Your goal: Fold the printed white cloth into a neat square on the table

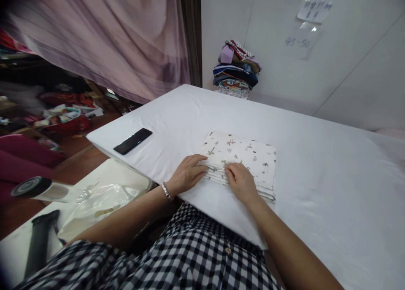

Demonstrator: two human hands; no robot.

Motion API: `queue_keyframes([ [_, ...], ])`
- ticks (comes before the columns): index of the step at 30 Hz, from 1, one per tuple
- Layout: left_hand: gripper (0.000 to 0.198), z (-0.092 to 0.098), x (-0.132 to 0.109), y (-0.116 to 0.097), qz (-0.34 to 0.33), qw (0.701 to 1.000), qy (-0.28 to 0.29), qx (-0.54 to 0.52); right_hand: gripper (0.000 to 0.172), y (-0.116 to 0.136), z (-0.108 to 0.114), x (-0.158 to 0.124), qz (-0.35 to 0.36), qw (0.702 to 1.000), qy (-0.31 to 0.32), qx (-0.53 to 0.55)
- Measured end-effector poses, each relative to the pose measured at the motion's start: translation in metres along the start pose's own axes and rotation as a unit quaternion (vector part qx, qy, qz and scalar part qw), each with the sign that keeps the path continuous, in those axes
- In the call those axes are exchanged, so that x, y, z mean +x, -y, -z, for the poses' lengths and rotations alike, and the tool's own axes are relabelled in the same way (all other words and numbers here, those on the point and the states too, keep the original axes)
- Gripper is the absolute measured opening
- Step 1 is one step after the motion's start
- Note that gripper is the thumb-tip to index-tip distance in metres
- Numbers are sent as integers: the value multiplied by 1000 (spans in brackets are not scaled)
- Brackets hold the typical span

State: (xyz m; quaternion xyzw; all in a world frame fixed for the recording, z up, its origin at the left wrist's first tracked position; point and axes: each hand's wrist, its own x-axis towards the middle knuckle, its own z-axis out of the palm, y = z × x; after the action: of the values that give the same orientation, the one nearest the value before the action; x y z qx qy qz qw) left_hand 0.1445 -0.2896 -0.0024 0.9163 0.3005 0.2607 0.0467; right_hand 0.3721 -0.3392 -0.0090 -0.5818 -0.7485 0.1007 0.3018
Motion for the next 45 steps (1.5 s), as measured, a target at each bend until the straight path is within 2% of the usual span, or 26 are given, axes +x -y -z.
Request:
queue_keyframes([
  [4,23,-1,8,-6,6,1000,23,20,22,0,-1,1,3,1000,-9,2],
  [8,21,-6,13,-9,9,1000,17,23,23,2,0,0,10,1000,-15,0],
  [15,18,-4,6,-6,-16,1000,4,-26,21,6,6,-6,66,997,18,-20],
  [22,17,-5,3,-5,-18,998,-6,-63,19,4,8,-4,51,998,18,20],
  [27,16,-4,4,-4,-26,998,3,-48,22,-1,6,-2,18,999,-6,51],
  [31,18,-5,13,-13,-34,999,9,-2,22,0,4,-2,20,999,-11,45],
  [34,17,-10,25,-22,-44,998,23,27,22,2,7,-4,21,997,-47,52],
  [36,16,-13,31,-26,-49,998,23,36,20,3,12,-8,47,994,-79,57],
  [40,22,-15,33,-26,-63,998,8,31,22,1,22,-19,119,989,-86,11],
  [45,22,-13,26,-23,-66,998,-4,9,22,-4,23,-25,136,985,-43,-93],
])
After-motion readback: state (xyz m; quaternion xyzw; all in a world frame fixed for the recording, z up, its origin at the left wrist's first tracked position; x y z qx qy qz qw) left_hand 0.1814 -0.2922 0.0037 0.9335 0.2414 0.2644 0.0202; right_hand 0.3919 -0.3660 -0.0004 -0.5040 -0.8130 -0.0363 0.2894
